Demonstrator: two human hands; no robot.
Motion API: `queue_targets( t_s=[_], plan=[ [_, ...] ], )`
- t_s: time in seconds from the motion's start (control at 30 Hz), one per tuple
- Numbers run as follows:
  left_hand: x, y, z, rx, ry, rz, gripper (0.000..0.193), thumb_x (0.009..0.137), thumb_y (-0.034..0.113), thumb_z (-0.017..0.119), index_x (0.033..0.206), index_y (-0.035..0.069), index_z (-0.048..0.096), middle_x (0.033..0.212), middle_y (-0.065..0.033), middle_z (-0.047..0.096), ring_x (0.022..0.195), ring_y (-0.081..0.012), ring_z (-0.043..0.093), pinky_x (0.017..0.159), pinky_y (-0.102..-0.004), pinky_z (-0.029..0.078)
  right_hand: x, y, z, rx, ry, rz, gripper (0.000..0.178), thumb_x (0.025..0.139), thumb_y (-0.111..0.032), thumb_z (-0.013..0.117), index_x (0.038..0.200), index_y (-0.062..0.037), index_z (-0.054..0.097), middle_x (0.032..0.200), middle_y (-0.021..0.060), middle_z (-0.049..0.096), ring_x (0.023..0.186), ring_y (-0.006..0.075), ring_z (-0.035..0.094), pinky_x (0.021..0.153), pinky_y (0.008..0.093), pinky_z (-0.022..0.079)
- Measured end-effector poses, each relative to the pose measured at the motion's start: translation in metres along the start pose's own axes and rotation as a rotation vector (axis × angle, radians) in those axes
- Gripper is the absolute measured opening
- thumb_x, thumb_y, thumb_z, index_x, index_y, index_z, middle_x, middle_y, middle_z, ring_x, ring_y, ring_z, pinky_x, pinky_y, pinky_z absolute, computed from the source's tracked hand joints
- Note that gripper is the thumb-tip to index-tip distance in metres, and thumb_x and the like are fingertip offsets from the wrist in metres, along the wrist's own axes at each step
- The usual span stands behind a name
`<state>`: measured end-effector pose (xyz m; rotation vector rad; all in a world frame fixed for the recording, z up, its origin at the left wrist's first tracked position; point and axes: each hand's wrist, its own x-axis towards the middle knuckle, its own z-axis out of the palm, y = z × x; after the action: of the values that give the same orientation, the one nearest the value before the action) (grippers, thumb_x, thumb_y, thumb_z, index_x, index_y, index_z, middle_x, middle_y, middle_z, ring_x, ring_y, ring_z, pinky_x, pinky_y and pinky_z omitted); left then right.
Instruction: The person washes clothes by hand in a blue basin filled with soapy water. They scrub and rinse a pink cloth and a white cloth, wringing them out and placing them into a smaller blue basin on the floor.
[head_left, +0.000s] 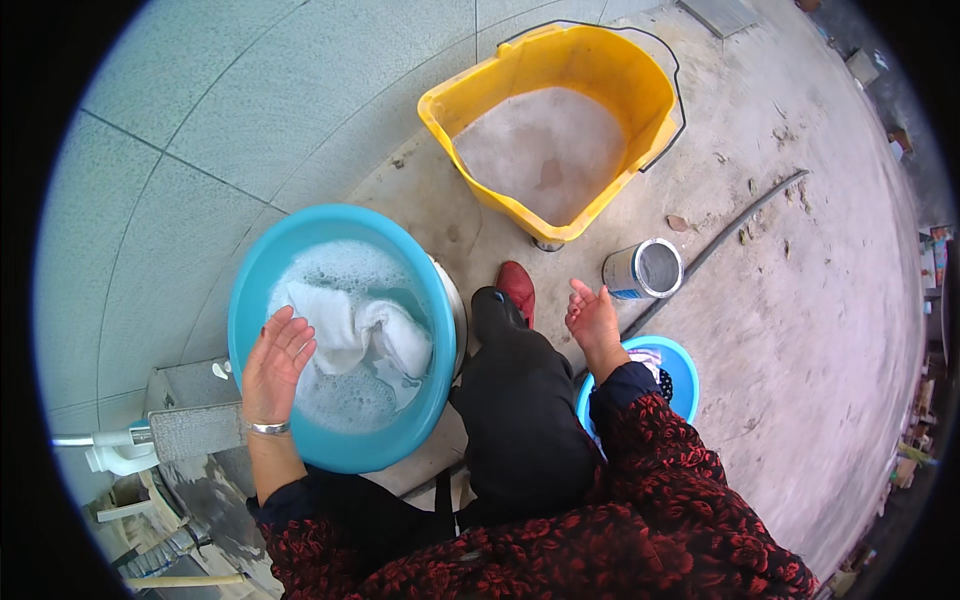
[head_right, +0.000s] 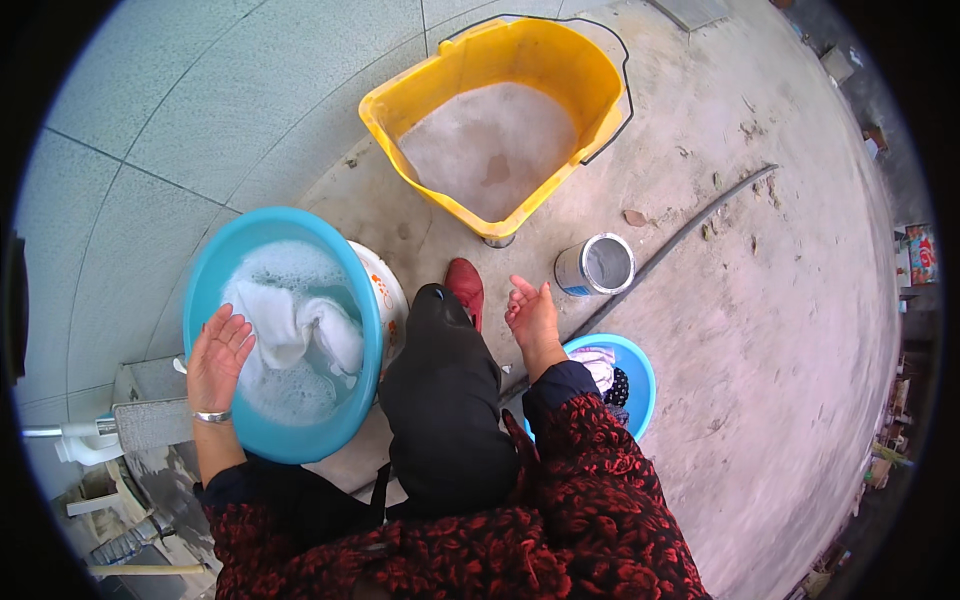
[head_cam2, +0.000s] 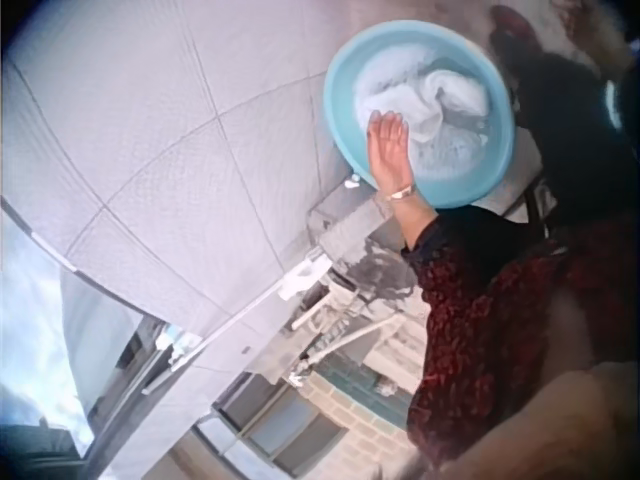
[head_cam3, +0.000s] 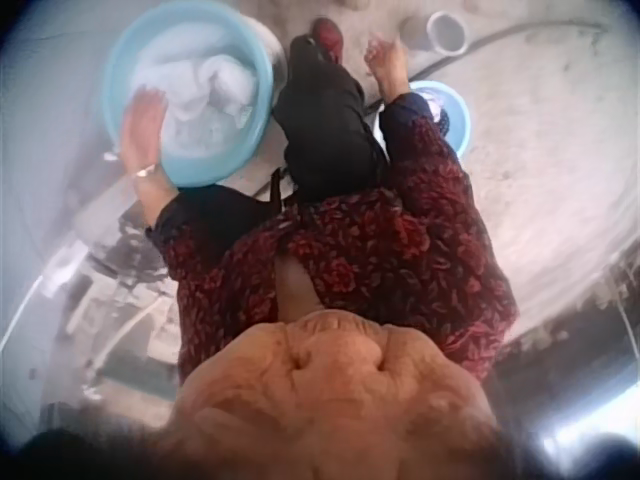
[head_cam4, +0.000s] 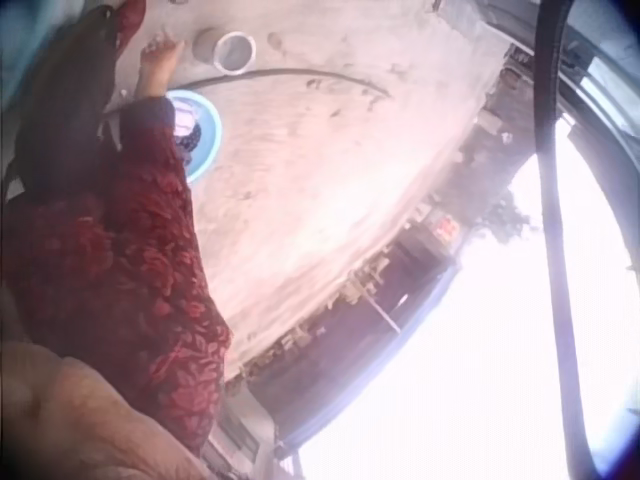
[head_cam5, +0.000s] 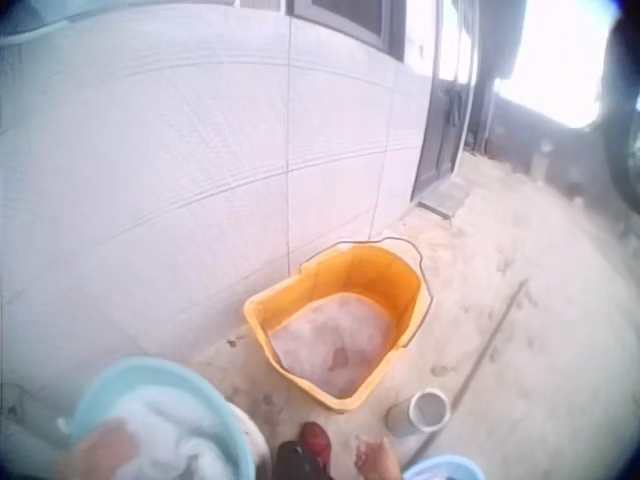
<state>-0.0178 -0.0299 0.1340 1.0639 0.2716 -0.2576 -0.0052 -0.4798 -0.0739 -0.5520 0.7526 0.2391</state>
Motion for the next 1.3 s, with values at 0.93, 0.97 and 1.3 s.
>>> queue_targets(
  t_s=[0.93,0.97,1.3],
  plan=[
    [-0.046,0.008,-0.024,-0.083,0.18,0.127,0.033,0.086,0.028,0.053,0.11,0.005,0.054,0.101,-0.0069,0.061,0.097,-0.0178,0.058,0.082,-0.0295,0.045,-0.152,0.043,0.276,0.085,-0.951,0.259,0.041,0.093,-0.043,0.03,0.074,-0.01,0.047,0.053,-0.0002,0.033,0.046,0.0121,0.03,0.043,0.0248,0.026],
    [-0.04,0.007,-0.02,-0.029,0.21,0.122,0.036,0.085,0.03,0.055,0.111,0.005,0.054,0.101,-0.0066,0.06,0.097,-0.0168,0.057,0.082,-0.0292,0.044,-0.143,0.048,0.277,0.072,-0.975,0.284,0.041,0.093,-0.043,0.03,0.077,-0.0097,0.05,0.053,0.0,0.034,0.046,0.0121,0.031,0.043,0.0246,0.027],
    [0.032,-0.042,-0.093,0.893,0.757,0.044,0.058,0.072,0.036,0.067,0.115,0.0,0.053,0.111,-0.0183,0.057,0.1,-0.0249,0.056,0.085,-0.0317,0.044,-0.079,0.138,0.265,-1.836,-0.556,-0.455,0.055,0.075,-0.033,0.061,0.122,-0.009,0.044,0.099,0.0132,0.059,0.093,0.0264,0.056,0.081,0.0366,0.044]
  ],
)
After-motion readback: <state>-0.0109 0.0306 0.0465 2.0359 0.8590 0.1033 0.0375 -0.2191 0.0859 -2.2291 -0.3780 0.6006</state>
